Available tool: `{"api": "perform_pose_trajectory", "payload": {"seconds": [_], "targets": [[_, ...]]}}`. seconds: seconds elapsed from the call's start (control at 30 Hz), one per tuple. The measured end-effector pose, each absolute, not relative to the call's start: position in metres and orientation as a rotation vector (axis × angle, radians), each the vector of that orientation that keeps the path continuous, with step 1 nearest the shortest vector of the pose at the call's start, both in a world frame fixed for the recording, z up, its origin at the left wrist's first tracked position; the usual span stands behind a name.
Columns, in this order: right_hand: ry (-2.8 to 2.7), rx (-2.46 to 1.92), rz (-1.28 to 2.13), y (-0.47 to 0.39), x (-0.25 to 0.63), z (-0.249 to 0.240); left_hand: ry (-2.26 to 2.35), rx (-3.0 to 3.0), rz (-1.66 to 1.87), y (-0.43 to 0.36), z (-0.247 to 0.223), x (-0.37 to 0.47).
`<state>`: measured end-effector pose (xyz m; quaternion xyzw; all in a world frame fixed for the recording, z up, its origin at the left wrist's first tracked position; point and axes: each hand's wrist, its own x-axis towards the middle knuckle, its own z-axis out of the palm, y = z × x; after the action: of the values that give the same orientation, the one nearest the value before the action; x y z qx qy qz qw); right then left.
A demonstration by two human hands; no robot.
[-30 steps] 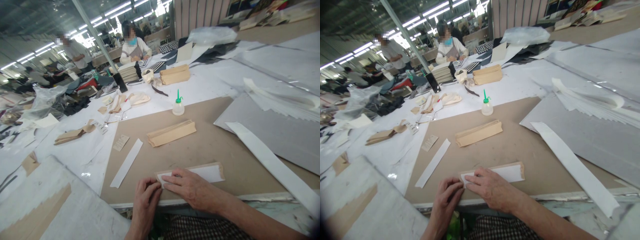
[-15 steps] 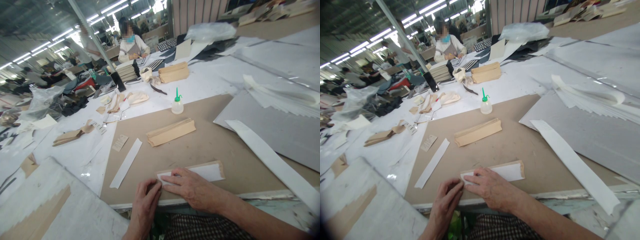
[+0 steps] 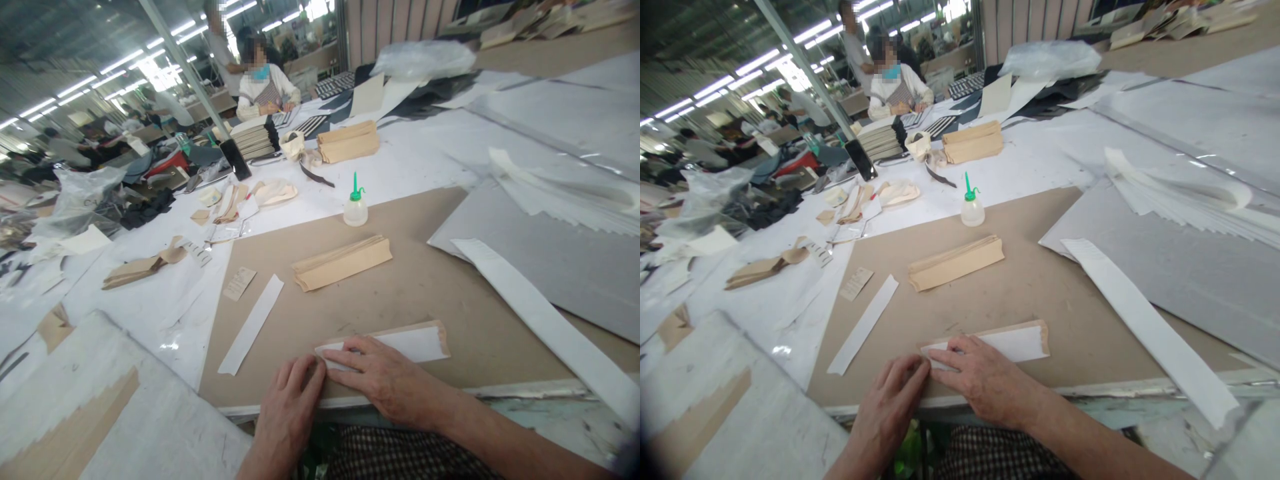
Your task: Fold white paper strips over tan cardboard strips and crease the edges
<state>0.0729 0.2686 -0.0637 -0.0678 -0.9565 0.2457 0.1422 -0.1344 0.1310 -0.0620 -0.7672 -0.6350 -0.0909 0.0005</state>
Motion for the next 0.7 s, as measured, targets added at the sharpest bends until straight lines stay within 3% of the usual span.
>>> {"api": "perform_pose_trajectory", "payload": {"seconds": [0.13, 0.53, 0.7], "targets": [[-2.727, -0.236, 0.739, 0.265, 0.074, -0.066, -1.896, -2.448, -0.210, 0.133, -0.056, -0.134], [-2.728, -0.299, 0.739, 0.261, 0.074, -0.065, -1.945, -2.404, -0.391, 0.118, -0.079, -0.126], [-2.735, -0.374, 0.709, 0.256, 0.072, -0.068, -1.998, -2.466, -0.533, 0.127, -0.066, -0.125]]}}
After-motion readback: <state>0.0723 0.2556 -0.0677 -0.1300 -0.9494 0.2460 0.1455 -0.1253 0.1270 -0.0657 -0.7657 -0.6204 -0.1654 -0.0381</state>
